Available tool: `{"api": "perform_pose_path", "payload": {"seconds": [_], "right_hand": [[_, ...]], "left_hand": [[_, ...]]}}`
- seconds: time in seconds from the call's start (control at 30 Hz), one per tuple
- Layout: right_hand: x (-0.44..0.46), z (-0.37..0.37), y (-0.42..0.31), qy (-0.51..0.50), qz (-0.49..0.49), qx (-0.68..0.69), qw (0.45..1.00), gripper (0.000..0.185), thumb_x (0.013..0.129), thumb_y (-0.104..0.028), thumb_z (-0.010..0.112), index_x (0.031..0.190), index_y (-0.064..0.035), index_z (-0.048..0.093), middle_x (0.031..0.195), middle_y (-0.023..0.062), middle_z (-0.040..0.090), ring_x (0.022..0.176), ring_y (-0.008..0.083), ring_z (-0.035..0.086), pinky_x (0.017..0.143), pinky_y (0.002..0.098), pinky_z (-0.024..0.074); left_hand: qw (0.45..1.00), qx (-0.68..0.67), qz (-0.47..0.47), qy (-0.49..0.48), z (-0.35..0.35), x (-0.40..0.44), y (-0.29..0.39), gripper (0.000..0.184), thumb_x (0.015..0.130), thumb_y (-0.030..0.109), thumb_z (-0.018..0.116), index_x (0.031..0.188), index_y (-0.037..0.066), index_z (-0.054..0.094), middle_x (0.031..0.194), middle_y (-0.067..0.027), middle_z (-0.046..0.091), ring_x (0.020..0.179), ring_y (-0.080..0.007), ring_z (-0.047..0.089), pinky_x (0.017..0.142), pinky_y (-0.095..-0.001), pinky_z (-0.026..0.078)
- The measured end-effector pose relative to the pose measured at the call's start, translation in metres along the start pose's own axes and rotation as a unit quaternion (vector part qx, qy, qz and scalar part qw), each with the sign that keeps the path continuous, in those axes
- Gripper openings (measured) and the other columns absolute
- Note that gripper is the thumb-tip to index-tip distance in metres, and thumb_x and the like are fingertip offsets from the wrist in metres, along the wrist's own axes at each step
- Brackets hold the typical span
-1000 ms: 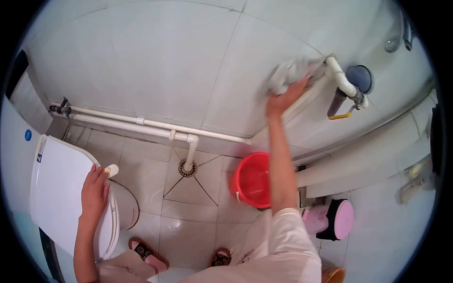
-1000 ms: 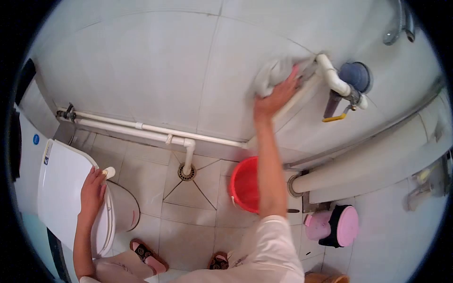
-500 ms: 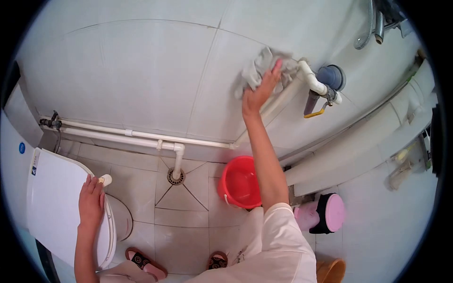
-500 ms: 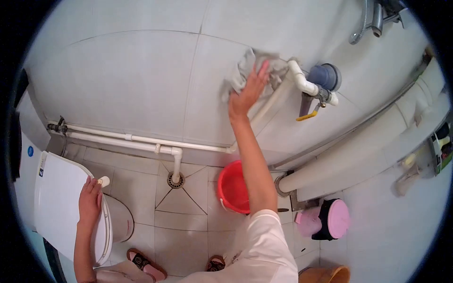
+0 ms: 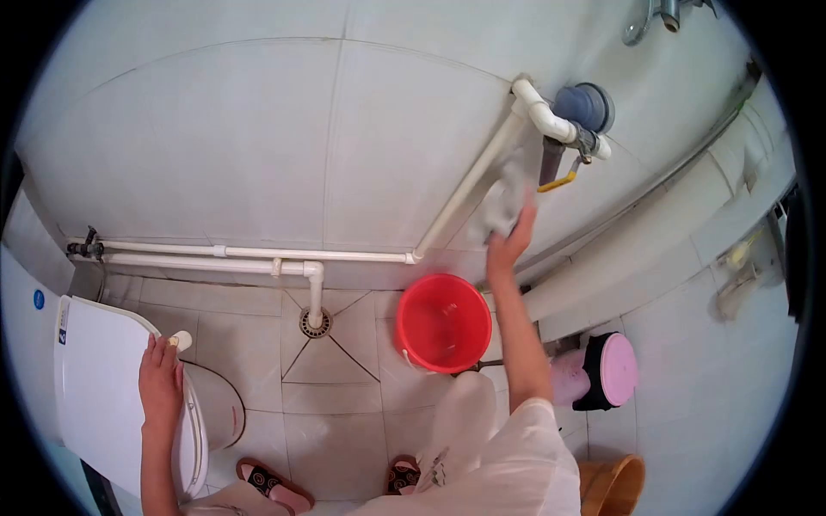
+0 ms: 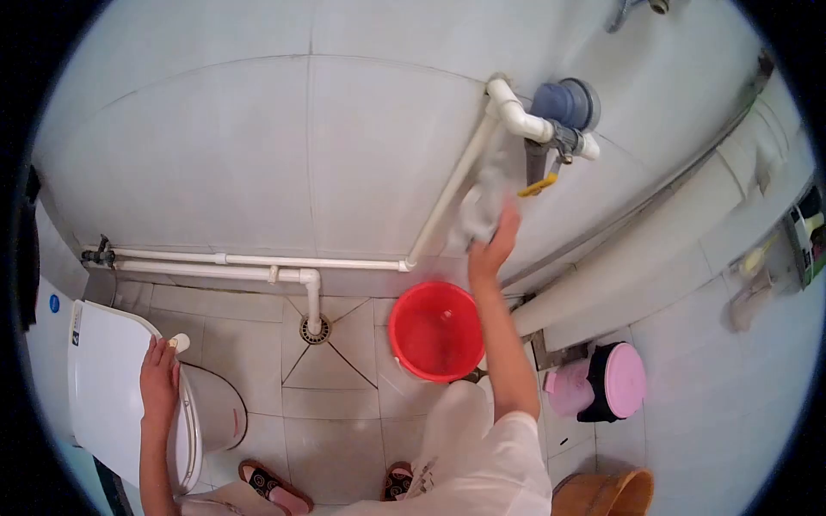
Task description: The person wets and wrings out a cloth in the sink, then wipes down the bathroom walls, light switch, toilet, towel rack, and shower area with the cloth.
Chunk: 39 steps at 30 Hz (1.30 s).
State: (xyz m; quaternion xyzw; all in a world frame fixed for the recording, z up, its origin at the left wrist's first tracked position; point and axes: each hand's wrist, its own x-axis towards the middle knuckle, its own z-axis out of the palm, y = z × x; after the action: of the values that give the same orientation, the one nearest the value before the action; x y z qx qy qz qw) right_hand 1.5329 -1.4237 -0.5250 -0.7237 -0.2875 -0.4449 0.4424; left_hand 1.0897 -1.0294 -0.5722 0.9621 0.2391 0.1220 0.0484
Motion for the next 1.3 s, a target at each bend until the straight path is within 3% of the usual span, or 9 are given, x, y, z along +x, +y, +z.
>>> {"api": "perform_pose_path", "payload": {"seconds": [0.2, 0.33, 0.53, 0.67, 0.83, 1.07, 1.17, 1.27, 1.3], "right_hand": [[0.025, 0.050, 0.032, 0.003, -0.138, -0.042, 0.990, 0.060, 0.076, 0.008, 0.049, 0.135, 0.0038, 0.043, 0.140, 0.0180, 0.046, 0.131, 0.0311, 0.042, 0.111, 0.0378, 0.0286], [0.043, 0.066, 0.039, 0.087, -0.112, 0.057, 0.988, 0.050, 0.082, 0.004, 0.049, 0.132, 0.0045, 0.045, 0.136, 0.0203, 0.048, 0.128, 0.0339, 0.043, 0.109, 0.0371, 0.0288], [0.083, 0.074, 0.051, 0.115, -0.064, 0.015, 0.991, 0.046, 0.079, -0.005, 0.056, 0.122, 0.0094, 0.050, 0.130, 0.0291, 0.049, 0.122, 0.0478, 0.044, 0.106, 0.0476, 0.0308], [0.035, 0.081, 0.081, 0.103, -0.139, -0.042, 0.984, 0.036, 0.079, -0.008, 0.061, 0.111, 0.0072, 0.056, 0.130, 0.0300, 0.049, 0.121, 0.0512, 0.042, 0.105, 0.0527, 0.0305], [-0.050, 0.069, 0.112, -0.046, -0.174, -0.104, 0.978, 0.038, 0.070, -0.008, 0.065, 0.106, 0.0016, 0.061, 0.133, 0.0228, 0.050, 0.115, 0.0459, 0.048, 0.101, 0.0488, 0.0363], [-0.158, 0.034, 0.142, -0.391, -0.072, -0.064, 0.915, 0.046, 0.055, 0.004, 0.064, 0.100, -0.0020, 0.064, 0.128, 0.0156, 0.056, 0.105, 0.0370, 0.053, 0.091, 0.0412, 0.0440], [-0.124, 0.024, 0.080, -0.286, -0.098, 0.006, 0.953, 0.048, 0.055, 0.005, 0.067, 0.102, -0.0013, 0.064, 0.123, 0.0152, 0.058, 0.105, 0.0361, 0.055, 0.089, 0.0417, 0.0459], [-0.033, 0.032, 0.013, -0.149, -0.299, 0.053, 0.941, 0.033, 0.070, 0.007, 0.065, 0.103, 0.0009, 0.064, 0.123, 0.0171, 0.058, 0.113, 0.0364, 0.055, 0.090, 0.0418, 0.0481], [0.002, 0.043, -0.001, -0.076, -0.306, 0.040, 0.948, 0.030, 0.073, 0.005, 0.064, 0.103, 0.0014, 0.064, 0.125, 0.0184, 0.058, 0.113, 0.0366, 0.055, 0.091, 0.0422, 0.0473]], "left_hand": [[0.999, 0.026, -0.013, -0.028, -0.004, 0.004, 0.011, 0.045, 0.075, 0.001, 0.068, 0.119, -0.002, 0.056, 0.131, -0.0194, 0.052, 0.130, -0.0385, 0.042, 0.105, -0.0426, 0.038], [0.999, 0.034, -0.028, -0.027, -0.001, 0.003, 0.008, 0.046, 0.075, 0.002, 0.069, 0.119, -0.002, 0.056, 0.131, -0.0197, 0.053, 0.129, -0.0386, 0.042, 0.105, -0.0429, 0.039], [0.996, 0.068, -0.032, -0.037, 0.005, 0.008, 0.012, 0.047, 0.074, 0.002, 0.070, 0.119, -0.003, 0.057, 0.131, -0.0203, 0.053, 0.130, -0.0390, 0.042, 0.105, -0.0421, 0.039], [0.994, 0.099, -0.030, -0.033, 0.011, 0.010, 0.012, 0.049, 0.072, 0.003, 0.072, 0.118, -0.004, 0.057, 0.130, -0.0205, 0.054, 0.129, -0.0393, 0.043, 0.104, -0.0424, 0.040], [0.993, 0.105, -0.037, -0.034, 0.011, 0.011, 0.014, 0.050, 0.072, 0.004, 0.073, 0.119, -0.004, 0.057, 0.129, -0.0204, 0.054, 0.128, -0.0396, 0.044, 0.103, -0.0426, 0.040], [0.996, 0.088, -0.012, -0.020, 0.008, 0.010, 0.015, 0.049, 0.073, 0.008, 0.074, 0.117, -0.004, 0.057, 0.128, -0.0206, 0.055, 0.126, -0.0412, 0.046, 0.101, -0.0437, 0.042], [0.996, 0.092, -0.010, -0.016, 0.006, 0.012, 0.020, 0.048, 0.074, 0.010, 0.074, 0.116, -0.004, 0.057, 0.128, -0.0210, 0.055, 0.125, -0.0418, 0.046, 0.100, -0.0441, 0.042], [0.994, 0.104, -0.002, -0.013, 0.013, 0.012, 0.014, 0.049, 0.072, 0.015, 0.075, 0.114, -0.005, 0.058, 0.125, -0.0232, 0.055, 0.122, -0.0429, 0.048, 0.098, -0.0458, 0.043], [0.994, 0.107, -0.005, -0.016, 0.012, 0.012, 0.014, 0.050, 0.071, 0.016, 0.076, 0.113, -0.005, 0.058, 0.125, -0.0236, 0.055, 0.122, -0.0431, 0.049, 0.098, -0.0462, 0.044]]}}
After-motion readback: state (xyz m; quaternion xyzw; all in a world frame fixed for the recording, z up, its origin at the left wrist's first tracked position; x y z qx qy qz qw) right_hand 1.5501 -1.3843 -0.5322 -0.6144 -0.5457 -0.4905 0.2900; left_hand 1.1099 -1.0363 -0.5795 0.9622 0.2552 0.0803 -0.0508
